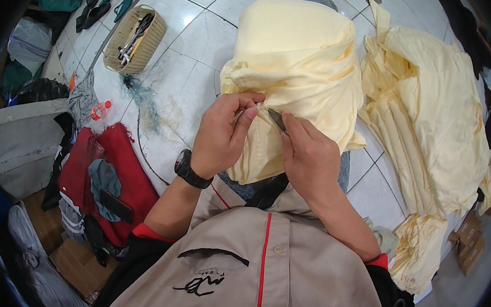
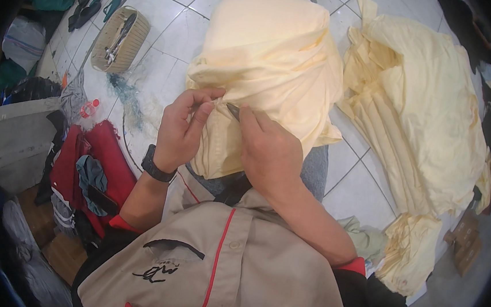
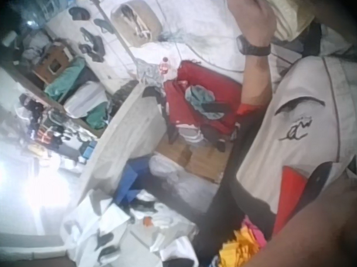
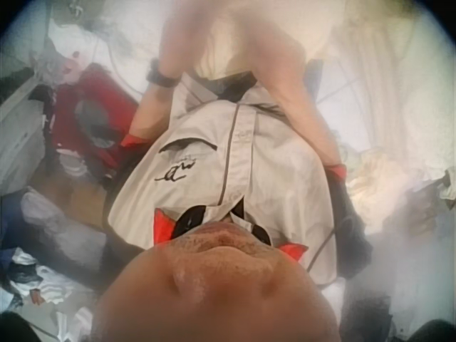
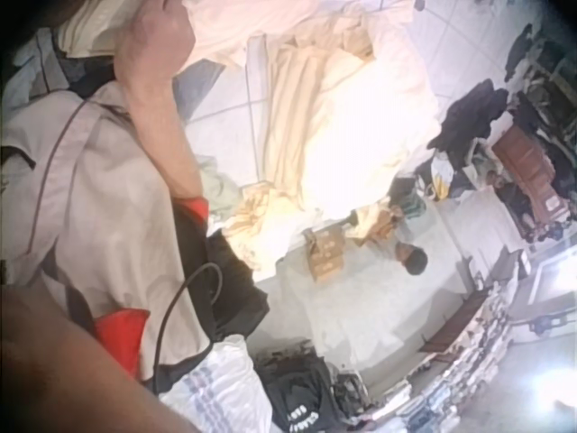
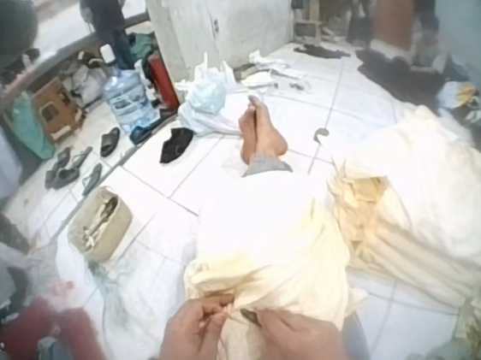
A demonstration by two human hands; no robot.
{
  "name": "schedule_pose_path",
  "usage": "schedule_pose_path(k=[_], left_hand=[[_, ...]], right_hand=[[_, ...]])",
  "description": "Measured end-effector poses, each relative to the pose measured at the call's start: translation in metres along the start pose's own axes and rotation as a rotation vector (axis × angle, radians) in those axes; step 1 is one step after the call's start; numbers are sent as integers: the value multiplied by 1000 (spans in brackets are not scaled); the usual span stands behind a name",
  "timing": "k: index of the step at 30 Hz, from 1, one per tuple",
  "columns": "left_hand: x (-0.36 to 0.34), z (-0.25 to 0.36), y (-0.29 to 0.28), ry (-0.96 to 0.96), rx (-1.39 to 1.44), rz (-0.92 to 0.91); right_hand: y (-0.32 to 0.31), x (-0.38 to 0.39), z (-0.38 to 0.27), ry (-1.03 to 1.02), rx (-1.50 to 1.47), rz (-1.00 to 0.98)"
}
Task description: The person sits on the floor and uses scissors to cut a yellow shirt. They trim the edges and cut out the collar area of the garment.
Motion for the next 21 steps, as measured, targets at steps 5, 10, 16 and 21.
schedule_pose_path(k=[5,10,16,21], left_hand=[[1,4,1,36,-25,-37],[5,-3,-2,-45,69,5],[1,3,0,-81,83,8],[5,-3,-1,-125,86,-31]], right_hand=[[2,-2,-1,-10,6,-4],[-1,0,-2,-42,-18,36],[0,8,-8,-139,66,88],[5,7,-13,-166,122,64]])
Point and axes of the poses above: each hand's wrist, its own x-axis away from the middle knuckle, its own y-axis out of the palm, z = x × y, the point moved 9 cm from there along -x, towards the middle knuckle, and after that the axes turned 14 degrees about x, right-handed, at the moved point
